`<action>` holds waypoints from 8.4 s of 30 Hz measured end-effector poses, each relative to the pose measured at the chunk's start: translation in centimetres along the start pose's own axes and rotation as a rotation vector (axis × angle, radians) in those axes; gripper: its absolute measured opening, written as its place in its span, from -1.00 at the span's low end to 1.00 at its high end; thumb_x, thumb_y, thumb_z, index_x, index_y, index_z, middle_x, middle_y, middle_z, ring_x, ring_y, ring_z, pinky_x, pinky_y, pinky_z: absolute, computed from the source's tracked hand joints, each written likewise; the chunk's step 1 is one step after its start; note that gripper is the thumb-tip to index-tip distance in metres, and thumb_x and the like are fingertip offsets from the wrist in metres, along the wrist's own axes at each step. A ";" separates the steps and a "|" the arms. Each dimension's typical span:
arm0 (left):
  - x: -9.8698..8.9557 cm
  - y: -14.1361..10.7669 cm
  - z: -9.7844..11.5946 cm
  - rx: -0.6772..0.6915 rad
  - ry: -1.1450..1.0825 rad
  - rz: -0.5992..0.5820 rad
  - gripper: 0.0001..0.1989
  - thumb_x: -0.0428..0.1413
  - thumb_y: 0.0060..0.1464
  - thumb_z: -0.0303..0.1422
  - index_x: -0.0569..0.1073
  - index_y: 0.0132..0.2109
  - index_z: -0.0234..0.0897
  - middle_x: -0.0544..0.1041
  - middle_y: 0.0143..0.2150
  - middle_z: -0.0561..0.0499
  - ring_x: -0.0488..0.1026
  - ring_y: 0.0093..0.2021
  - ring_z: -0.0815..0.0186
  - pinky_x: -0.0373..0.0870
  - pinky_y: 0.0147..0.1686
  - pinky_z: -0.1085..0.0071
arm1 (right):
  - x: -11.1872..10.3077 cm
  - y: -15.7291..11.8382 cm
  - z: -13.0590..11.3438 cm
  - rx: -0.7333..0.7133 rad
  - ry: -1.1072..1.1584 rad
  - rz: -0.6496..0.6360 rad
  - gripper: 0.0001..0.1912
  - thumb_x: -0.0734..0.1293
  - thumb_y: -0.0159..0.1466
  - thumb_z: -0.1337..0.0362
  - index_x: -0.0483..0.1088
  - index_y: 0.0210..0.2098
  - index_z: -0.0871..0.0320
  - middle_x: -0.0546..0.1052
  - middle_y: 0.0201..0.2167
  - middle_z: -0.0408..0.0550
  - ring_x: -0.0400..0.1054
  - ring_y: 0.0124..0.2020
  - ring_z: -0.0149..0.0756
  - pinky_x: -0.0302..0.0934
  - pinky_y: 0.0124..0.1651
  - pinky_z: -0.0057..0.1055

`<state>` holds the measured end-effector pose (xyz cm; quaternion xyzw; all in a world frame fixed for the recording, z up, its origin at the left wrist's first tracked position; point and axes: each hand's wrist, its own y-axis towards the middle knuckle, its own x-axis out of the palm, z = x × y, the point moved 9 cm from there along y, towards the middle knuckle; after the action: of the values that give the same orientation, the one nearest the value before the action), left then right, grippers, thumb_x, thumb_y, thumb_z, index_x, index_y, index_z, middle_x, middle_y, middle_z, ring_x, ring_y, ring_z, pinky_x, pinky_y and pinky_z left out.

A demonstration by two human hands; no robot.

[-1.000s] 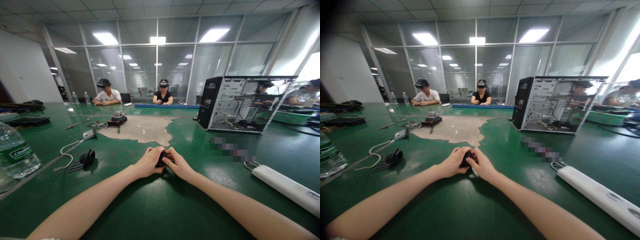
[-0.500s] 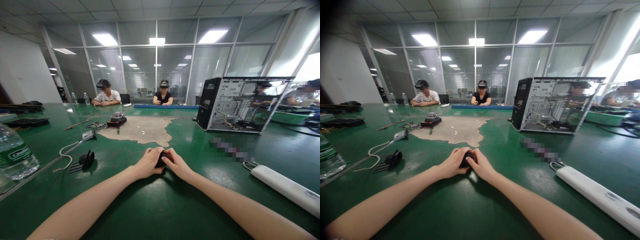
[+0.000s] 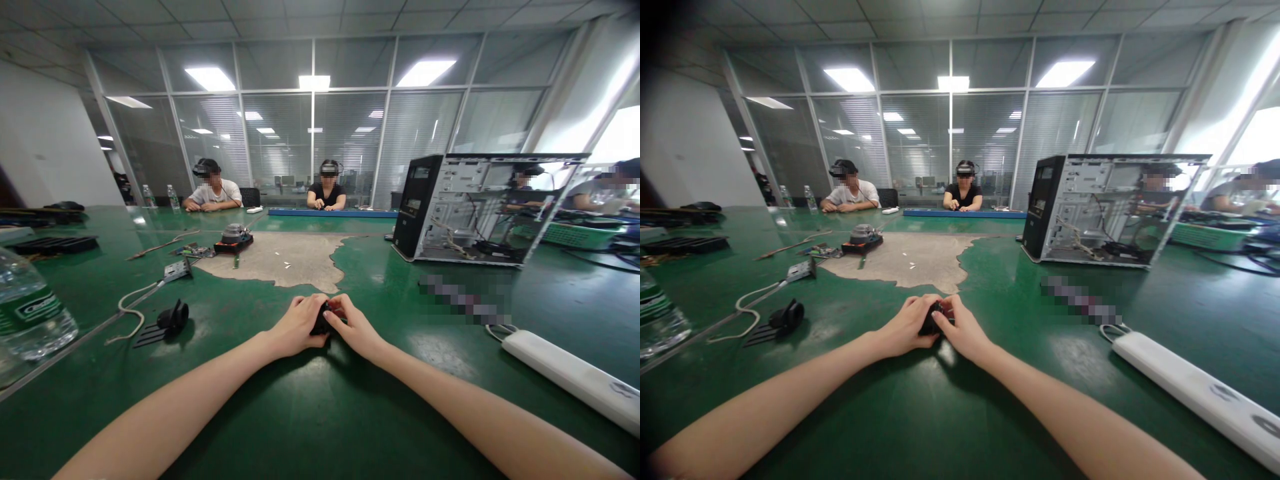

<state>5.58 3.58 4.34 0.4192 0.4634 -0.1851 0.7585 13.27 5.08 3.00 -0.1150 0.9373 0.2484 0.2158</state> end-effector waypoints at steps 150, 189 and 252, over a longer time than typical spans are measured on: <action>0.0 0.1 0.0 -0.018 0.015 -0.001 -0.39 0.12 -0.14 -0.38 0.04 0.06 -0.22 0.30 -0.02 -0.08 0.25 -0.02 0.14 0.09 -0.04 0.20 | -0.2 0.2 0.9 0.059 0.238 -0.084 -0.78 0.30 0.12 0.20 0.20 -0.29 0.13 0.36 -0.31 -0.14 0.35 -0.30 -0.35 0.27 -0.20 -0.32; -0.1 0.1 0.2 -0.014 0.020 0.002 -0.41 0.11 -0.13 -0.40 0.05 0.06 -0.21 0.30 -0.01 -0.09 0.25 -0.01 0.13 0.09 -0.04 0.18 | -1.1 0.2 -0.1 -0.029 0.161 0.024 -0.85 0.28 0.13 0.22 0.23 -0.38 0.13 0.35 -0.37 -0.16 0.32 -0.28 -0.33 0.24 -0.15 -0.30; 0.0 0.2 0.0 -0.026 0.019 0.002 -0.41 0.13 -0.15 -0.40 0.06 0.05 -0.21 0.31 -0.04 -0.07 0.26 -0.03 0.15 0.09 -0.06 0.22 | -0.8 -0.6 -1.1 -0.127 0.037 -0.022 -0.84 0.29 0.12 0.30 0.24 -0.29 0.12 0.35 -0.28 -0.10 0.30 -0.20 -0.30 0.22 -0.10 -0.27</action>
<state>5.69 3.65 4.43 0.4113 0.4725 -0.1743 0.7597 13.82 4.13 4.00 -0.1433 0.9221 0.3027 0.1936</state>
